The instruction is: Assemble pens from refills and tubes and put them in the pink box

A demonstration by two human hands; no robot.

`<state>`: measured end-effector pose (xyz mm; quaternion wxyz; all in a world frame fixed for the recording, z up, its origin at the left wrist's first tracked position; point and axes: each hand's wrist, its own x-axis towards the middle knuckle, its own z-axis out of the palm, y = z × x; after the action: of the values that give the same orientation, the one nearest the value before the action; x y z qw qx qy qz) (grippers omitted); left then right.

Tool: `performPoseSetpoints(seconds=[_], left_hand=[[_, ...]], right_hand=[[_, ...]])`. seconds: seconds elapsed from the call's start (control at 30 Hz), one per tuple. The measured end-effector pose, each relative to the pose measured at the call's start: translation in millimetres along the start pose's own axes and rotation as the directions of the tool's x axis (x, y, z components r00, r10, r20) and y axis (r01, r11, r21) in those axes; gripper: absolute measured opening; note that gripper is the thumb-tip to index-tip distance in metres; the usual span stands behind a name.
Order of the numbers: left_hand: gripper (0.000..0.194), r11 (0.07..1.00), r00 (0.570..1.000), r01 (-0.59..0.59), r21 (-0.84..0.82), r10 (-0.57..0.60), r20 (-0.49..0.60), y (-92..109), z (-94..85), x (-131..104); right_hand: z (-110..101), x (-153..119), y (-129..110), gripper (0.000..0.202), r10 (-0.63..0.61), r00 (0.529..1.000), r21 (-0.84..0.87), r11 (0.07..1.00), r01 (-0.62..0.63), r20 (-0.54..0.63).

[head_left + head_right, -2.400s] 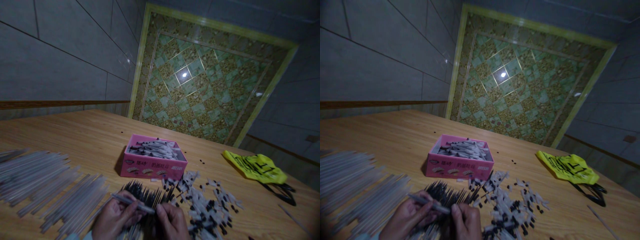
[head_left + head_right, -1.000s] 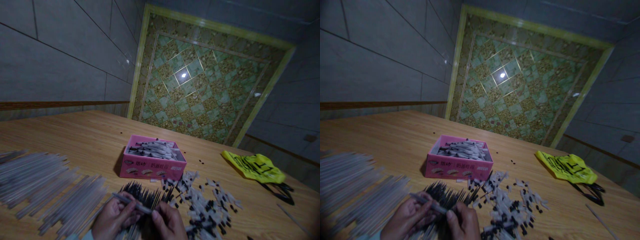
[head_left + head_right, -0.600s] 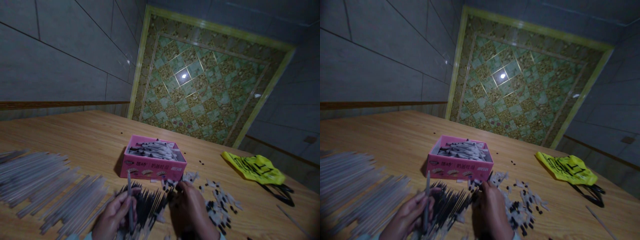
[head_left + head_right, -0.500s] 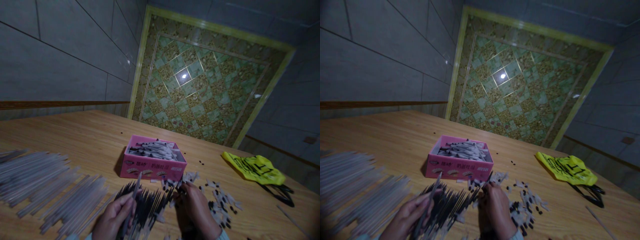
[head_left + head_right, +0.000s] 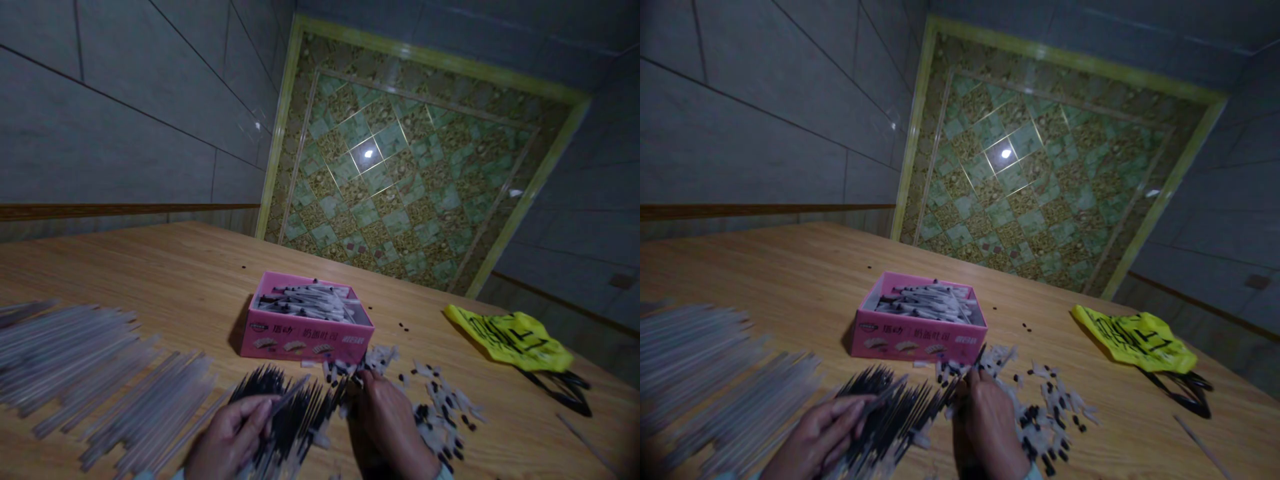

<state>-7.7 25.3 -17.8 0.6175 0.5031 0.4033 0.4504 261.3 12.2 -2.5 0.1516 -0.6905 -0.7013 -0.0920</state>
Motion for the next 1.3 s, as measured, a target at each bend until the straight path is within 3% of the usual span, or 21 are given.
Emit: performPoseSetpoints(seconds=[0.07,0.13,0.23,0.3,0.33,0.4,0.47,0.7,0.77,0.87,0.93,1.0,1.17,1.3], left_hand=[[0.044,0.999,1.000,-0.017,0.050,0.017,-0.004,3,-0.8,-1],[0.038,0.989,0.998,-0.068,0.134,0.068,0.007,8,-1.7,-2],[0.035,0.960,0.988,-0.133,0.246,0.108,0.113,13,-2.7,-4],[0.034,0.945,0.977,-0.168,0.281,0.122,0.174,14,-2.4,-5],[0.034,0.938,0.973,-0.184,0.293,0.132,0.189,14,-2.1,-5],[0.033,0.929,0.970,-0.202,0.310,0.147,0.193,12,-1.4,-5],[0.033,0.922,0.969,-0.208,0.327,0.149,0.197,11,-1.1,-5],[0.033,0.913,0.966,-0.219,0.344,0.153,0.209,13,-1.3,-4],[0.033,0.918,0.966,-0.215,0.333,0.149,0.211,14,-0.2,-4],[0.032,0.919,0.967,-0.209,0.334,0.142,0.212,16,2.1,-7],[0.030,0.892,0.968,-0.228,0.391,0.165,0.188,18,3.2,-8],[0.028,0.839,0.960,-0.276,0.470,0.220,0.172,20,3.9,-10],[0.030,0.726,0.924,-0.379,0.574,0.332,0.190,23,4.1,-13],[0.029,0.683,0.913,-0.397,0.613,0.364,0.187,23,4.6,-14]], right_hand=[[-9,3,-9,0.045,0.030,0.998,0.189,0.982,-0.020,-0.050],[-17,6,-22,0.038,0.076,0.994,0.526,0.850,-0.027,-0.072],[-23,5,-42,0.028,0.138,0.988,0.914,0.388,-0.118,0.069],[-22,2,-53,0.030,0.125,0.975,0.975,0.096,-0.199,0.187],[-20,1,-58,0.030,0.107,0.969,0.975,-0.006,-0.221,0.221],[-18,-2,-63,0.029,0.082,0.967,0.965,-0.127,-0.231,0.243],[-18,-4,-66,0.028,0.074,0.968,0.960,-0.161,-0.227,0.242],[-22,-5,-73,0.031,0.019,0.978,0.976,-0.062,-0.207,0.209],[-22,-6,-73,0.029,0.015,0.986,0.986,0.017,-0.169,0.168],[-27,-7,-72,0.019,-0.009,1.000,0.939,0.343,0.008,-0.005],[-32,-7,-70,0.014,-0.100,0.987,0.809,0.566,0.160,-0.125],[-36,-7,-68,0.016,-0.209,0.962,0.689,0.672,0.271,-0.175],[-33,-10,-68,0.018,-0.282,0.936,0.606,0.713,0.352,-0.212],[-30,-13,-71,0.025,-0.246,0.955,0.618,0.728,0.296,-0.168]])
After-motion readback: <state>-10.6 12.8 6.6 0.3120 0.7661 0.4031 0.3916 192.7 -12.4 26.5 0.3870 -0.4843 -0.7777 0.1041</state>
